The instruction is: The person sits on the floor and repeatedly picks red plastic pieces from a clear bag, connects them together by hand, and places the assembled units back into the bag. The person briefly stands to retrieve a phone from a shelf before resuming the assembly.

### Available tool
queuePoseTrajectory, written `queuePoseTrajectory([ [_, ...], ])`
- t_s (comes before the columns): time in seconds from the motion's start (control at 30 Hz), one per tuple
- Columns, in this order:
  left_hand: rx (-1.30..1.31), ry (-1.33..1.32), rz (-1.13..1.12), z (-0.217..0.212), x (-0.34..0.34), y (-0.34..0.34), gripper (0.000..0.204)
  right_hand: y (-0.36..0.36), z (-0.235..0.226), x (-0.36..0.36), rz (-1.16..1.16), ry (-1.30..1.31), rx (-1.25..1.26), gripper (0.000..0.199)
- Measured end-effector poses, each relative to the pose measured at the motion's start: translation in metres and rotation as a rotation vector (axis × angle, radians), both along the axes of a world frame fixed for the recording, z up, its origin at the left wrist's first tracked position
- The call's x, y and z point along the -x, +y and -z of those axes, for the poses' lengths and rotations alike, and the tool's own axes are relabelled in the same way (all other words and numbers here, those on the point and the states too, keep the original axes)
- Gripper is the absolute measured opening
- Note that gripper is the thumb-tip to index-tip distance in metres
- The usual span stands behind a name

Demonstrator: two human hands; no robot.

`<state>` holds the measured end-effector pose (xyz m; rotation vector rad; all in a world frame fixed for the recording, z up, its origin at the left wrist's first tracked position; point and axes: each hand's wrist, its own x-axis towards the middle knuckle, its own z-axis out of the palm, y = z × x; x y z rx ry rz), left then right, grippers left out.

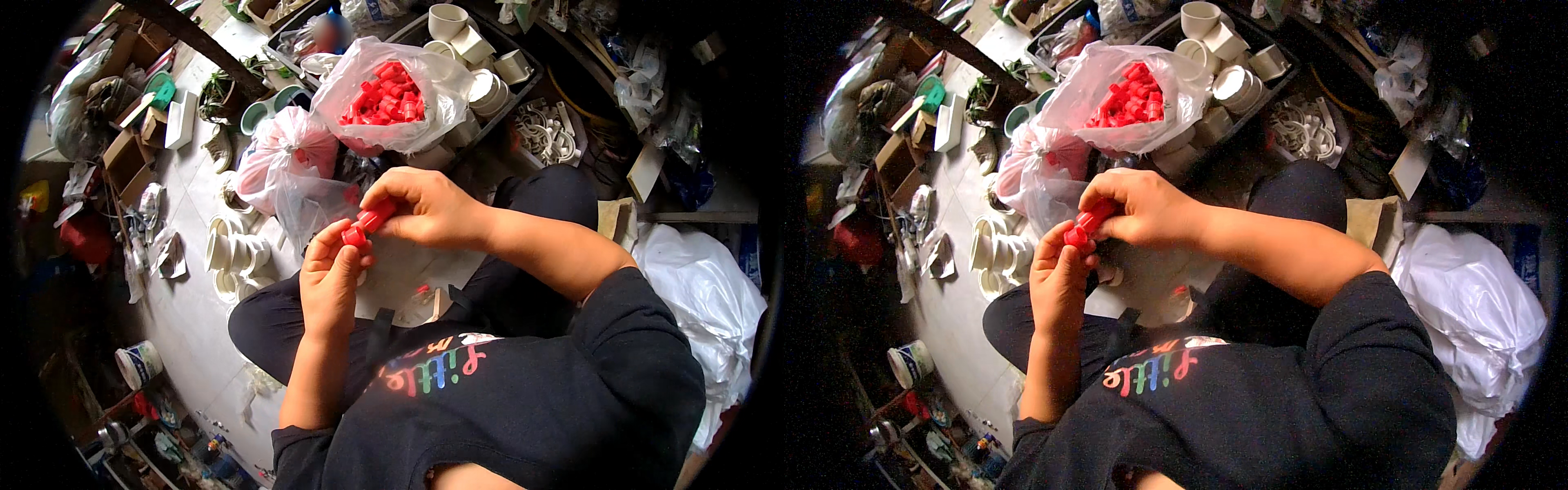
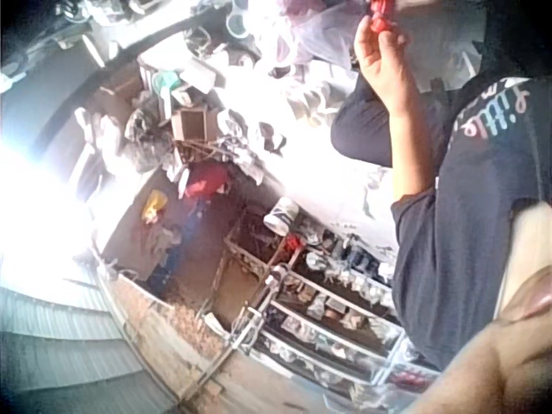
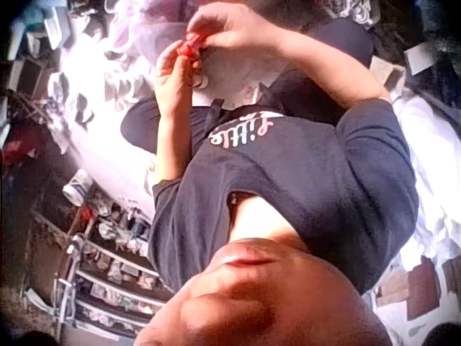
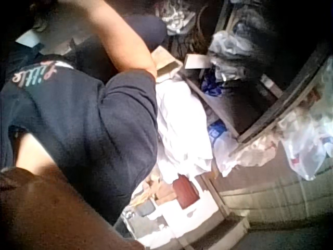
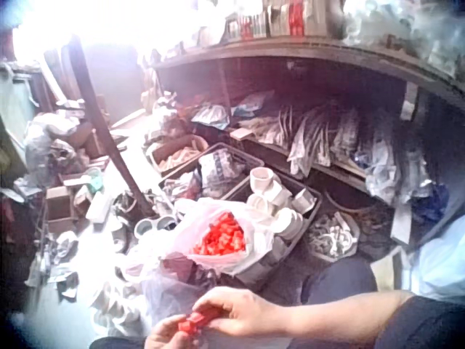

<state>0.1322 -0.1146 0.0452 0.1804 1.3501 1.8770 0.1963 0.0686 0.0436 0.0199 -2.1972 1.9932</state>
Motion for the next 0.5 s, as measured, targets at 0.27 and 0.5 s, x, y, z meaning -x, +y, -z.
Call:
queuePoseTrajectory([
  [0.27,0.095,0.083,-0.08,-0.014,-0.019,0.001,0.028,-0.015,-0.002,-0.012,0.073,0.235,-0.17,0.023],
  [0.5,-0.002,-0.05,-0.029,-0.008,-0.021,-0.003,0.027,-0.014,-0.003,-0.015,0.098,0.514,-0.337,0.03],
])
